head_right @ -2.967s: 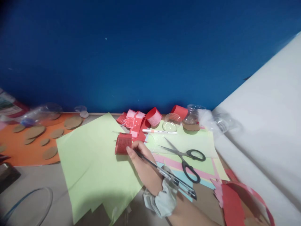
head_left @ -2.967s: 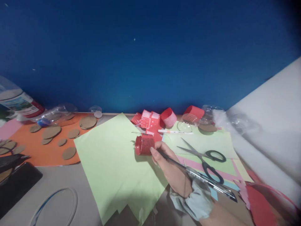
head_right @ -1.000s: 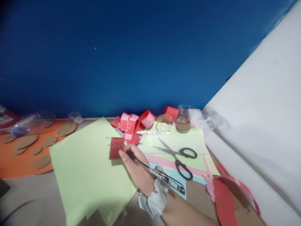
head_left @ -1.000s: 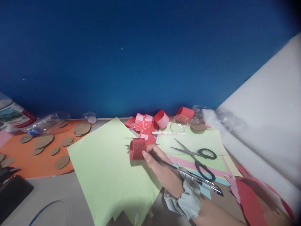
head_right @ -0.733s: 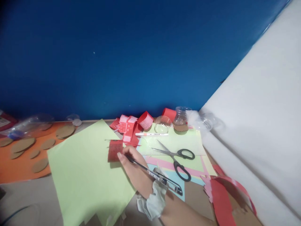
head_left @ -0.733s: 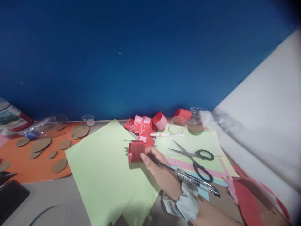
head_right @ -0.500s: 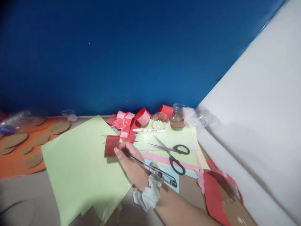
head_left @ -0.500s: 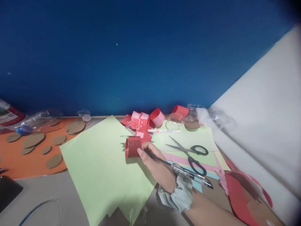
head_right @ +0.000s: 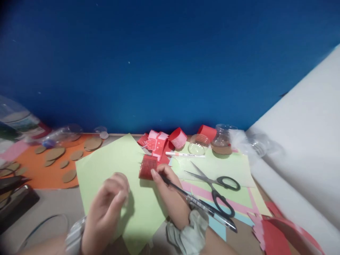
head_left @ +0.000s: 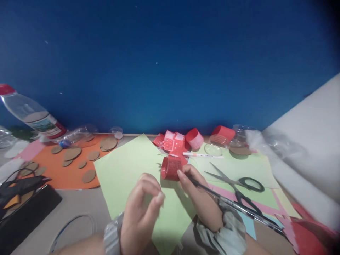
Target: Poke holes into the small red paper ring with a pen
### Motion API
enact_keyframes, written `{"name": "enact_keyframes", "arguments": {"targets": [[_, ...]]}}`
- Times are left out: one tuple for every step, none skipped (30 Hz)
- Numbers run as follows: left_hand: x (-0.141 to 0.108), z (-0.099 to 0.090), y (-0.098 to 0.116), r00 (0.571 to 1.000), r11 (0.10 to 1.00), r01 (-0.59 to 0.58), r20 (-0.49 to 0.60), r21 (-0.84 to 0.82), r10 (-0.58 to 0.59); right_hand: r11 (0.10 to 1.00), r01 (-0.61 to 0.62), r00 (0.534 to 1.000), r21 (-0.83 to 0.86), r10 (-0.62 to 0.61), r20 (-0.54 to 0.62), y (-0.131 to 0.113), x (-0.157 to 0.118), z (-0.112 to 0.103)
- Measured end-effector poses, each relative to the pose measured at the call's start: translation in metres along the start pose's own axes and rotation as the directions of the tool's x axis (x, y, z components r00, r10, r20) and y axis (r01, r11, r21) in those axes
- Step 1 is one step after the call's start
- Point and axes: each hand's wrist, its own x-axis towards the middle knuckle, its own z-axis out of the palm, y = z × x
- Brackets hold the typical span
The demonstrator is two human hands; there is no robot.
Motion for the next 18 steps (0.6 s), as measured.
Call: {"name": "enact_keyframes", "arguments": {"targets": [[0.004, 0.000, -0.003, 0.999, 0.999, 0.030, 0.018, 0.035, -0.031, 1.000, 0.002, 1.000, -0.001, -0.002, -0.006, -0.001, 0.000, -0.001], [0.009, -0.001, -0.006, 0.997, 0.994, 0.070, 0.028, 0.082, -0.073, 1.000, 0.001, 1.000, -0.004, -0.001, -0.008, -0.001, 0.000, -0.001], [0.014, 0.000, -0.009, 0.994, 0.985, 0.093, 0.037, 0.145, -0.099, 1.000, -0.004, 1.000, -0.009, 0.004, -0.004, -0.002, 0.000, -0.001], [0.018, 0.000, -0.011, 0.993, 0.973, 0.098, 0.049, 0.208, -0.111, 1.000, -0.011, 1.000, -0.015, 0.011, 0.002, -0.003, 0.000, -0.001], [0.021, 0.000, -0.012, 0.990, 0.959, 0.082, 0.086, 0.271, -0.109, 1.000, -0.019, 1.000, -0.024, 0.019, 0.011, -0.003, 0.000, -0.001], [0.023, 0.001, -0.013, 0.985, 0.944, 0.046, 0.141, 0.325, -0.096, 0.999, -0.025, 0.999, -0.031, 0.025, 0.021, -0.004, 0.000, -0.001], [0.025, 0.001, -0.014, 0.975, 0.931, 0.002, 0.208, 0.366, -0.084, 0.999, -0.026, 0.999, -0.035, 0.027, 0.031, -0.004, 0.000, 0.000], [0.026, 0.002, -0.014, 0.958, 0.919, -0.033, 0.274, 0.393, -0.082, 0.999, -0.022, 0.999, -0.038, 0.024, 0.048, -0.004, 0.000, 0.000], [0.026, 0.002, -0.013, 0.941, 0.913, -0.053, 0.325, 0.405, -0.090, 0.999, -0.016, 0.998, -0.042, 0.018, 0.065, -0.004, -0.001, 0.000], [0.025, 0.003, -0.013, 0.930, 0.912, -0.050, 0.351, 0.407, -0.106, 0.999, -0.013, 0.997, -0.050, 0.017, 0.074, -0.004, -0.001, 0.000], [0.025, 0.003, -0.012, 0.927, 0.916, -0.021, 0.351, 0.400, -0.131, 0.998, -0.015, 0.997, -0.059, 0.020, 0.079, -0.004, -0.002, 0.000], [0.024, 0.004, -0.012, 0.929, 0.924, 0.030, 0.331, 0.382, -0.167, 0.998, -0.022, 0.997, -0.063, 0.027, 0.078, -0.004, -0.002, 0.000], [0.024, 0.004, -0.011, 0.930, 0.932, 0.088, 0.305, 0.352, -0.203, 0.998, -0.031, 0.997, -0.061, 0.036, 0.074, -0.004, -0.003, -0.001], [0.025, 0.003, -0.011, 0.931, 0.940, 0.139, 0.283, 0.313, -0.231, 0.998, -0.040, 0.997, -0.054, 0.044, 0.064, -0.005, -0.003, -0.001], [0.026, 0.002, -0.010, 0.930, 0.948, 0.170, 0.274, 0.270, -0.245, 0.998, -0.045, 0.997, -0.049, 0.047, 0.053, -0.005, -0.003, -0.001], [0.028, 0.000, -0.011, 0.931, 0.957, 0.171, 0.279, 0.234, -0.234, 0.998, -0.044, 0.998, -0.052, 0.047, 0.048, -0.005, -0.003, -0.001], [0.032, -0.003, -0.012, 0.936, 0.965, 0.144, 0.286, 0.218, -0.204, 0.997, -0.036, 0.998, -0.064, 0.039, 0.044, -0.004, -0.003, -0.001], [0.037, -0.007, -0.013, 0.935, 0.968, 0.098, 0.312, 0.230, -0.168, 0.996, -0.025, 0.999, -0.082, 0.028, 0.037, -0.004, -0.003, -0.001]]}}
